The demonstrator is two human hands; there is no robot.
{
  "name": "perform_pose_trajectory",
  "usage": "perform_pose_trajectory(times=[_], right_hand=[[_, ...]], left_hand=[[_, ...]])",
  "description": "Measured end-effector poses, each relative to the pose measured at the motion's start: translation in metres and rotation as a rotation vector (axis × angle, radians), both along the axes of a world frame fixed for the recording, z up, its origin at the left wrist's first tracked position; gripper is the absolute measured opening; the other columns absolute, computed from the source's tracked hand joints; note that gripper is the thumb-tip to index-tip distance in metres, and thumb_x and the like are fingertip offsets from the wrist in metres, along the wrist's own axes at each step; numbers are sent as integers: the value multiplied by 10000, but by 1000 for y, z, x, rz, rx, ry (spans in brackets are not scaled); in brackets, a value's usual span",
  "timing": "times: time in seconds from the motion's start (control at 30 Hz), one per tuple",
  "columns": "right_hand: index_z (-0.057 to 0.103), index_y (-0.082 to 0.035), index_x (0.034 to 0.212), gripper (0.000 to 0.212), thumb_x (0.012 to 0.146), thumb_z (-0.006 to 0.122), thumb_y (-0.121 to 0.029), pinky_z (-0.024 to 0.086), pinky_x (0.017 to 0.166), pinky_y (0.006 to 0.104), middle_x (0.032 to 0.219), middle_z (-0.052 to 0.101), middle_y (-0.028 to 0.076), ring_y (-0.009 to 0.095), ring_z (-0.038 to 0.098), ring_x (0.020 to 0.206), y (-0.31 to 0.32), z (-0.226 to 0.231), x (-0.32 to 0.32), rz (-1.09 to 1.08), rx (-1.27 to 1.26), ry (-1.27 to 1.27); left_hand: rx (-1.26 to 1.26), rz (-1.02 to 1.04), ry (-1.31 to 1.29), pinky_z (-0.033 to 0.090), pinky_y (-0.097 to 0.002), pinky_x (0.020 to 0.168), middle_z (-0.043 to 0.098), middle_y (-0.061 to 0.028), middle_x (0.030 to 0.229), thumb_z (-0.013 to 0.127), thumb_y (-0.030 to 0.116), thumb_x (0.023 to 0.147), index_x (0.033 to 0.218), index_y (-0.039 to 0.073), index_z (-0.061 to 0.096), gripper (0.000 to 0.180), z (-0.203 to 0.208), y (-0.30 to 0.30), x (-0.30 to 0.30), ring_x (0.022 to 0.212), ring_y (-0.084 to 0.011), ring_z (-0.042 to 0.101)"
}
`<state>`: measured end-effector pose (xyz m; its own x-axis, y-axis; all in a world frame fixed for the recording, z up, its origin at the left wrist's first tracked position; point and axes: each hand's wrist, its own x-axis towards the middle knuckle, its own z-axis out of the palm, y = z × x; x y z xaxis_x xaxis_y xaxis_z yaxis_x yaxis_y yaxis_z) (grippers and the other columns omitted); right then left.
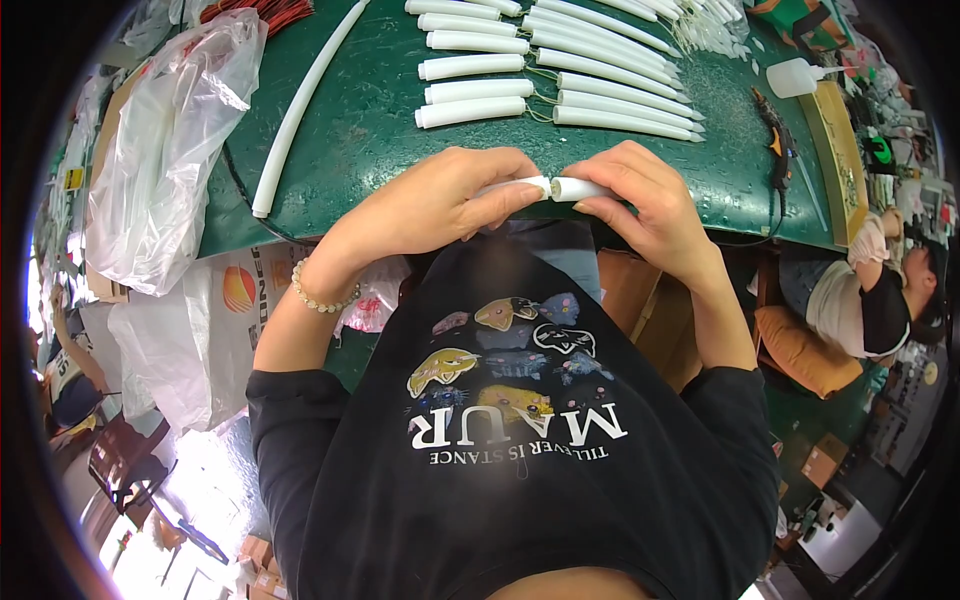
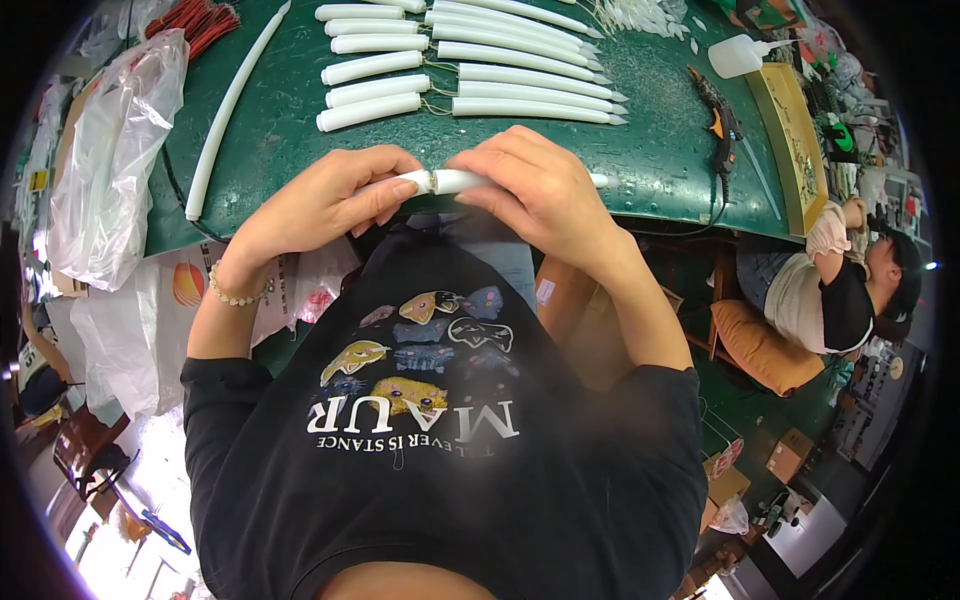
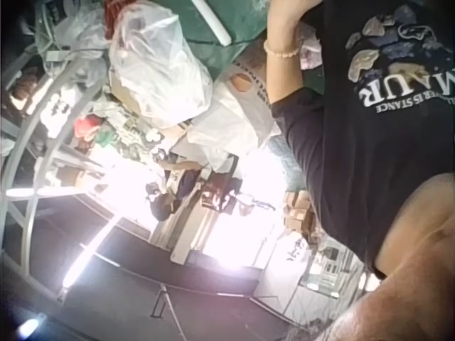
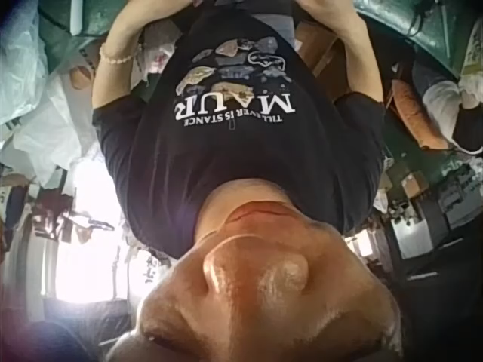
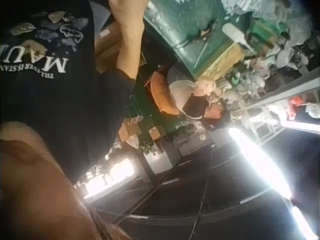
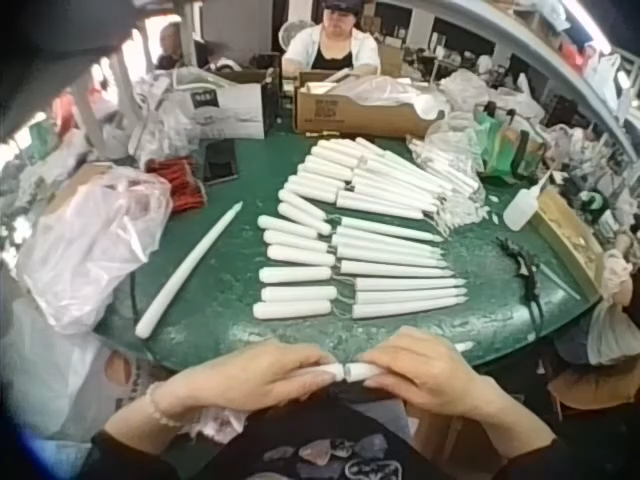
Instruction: Assembling white plastic tube components using glue and a handheld applicator tool.
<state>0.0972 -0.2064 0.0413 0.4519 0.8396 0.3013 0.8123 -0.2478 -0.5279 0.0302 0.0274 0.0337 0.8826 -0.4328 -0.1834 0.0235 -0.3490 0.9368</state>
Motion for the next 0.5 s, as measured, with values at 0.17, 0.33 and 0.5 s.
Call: perform_pose_trajectory(times=[0.17,0.33,0.5], right_hand=[[637,-21,1011,284,738,701,-62,478,698,350,895,627,92,271,586,814,4,2,-4,-41,-12,-95],[630,-42,1030,315,727,708,-80,494,659,353,904,623,82,267,593,806,7,3,-7,-50,-53,-270],[613,-58,1018,275,761,687,-123,486,604,364,846,618,77,266,605,732,8,-5,0,-17,-117,-327]], left_hand=[[18,20,-73,432,-364,585,563,-116,660,474,289,969,989,9,587,303,-4,-3,0,606,-252,552],[27,19,-78,427,-393,608,557,-140,678,450,280,976,992,8,584,304,-5,-4,0,635,-299,552],[101,-17,-399,420,-447,619,577,-175,699,494,303,953,951,7,552,301,-26,-4,1,673,-379,556]])
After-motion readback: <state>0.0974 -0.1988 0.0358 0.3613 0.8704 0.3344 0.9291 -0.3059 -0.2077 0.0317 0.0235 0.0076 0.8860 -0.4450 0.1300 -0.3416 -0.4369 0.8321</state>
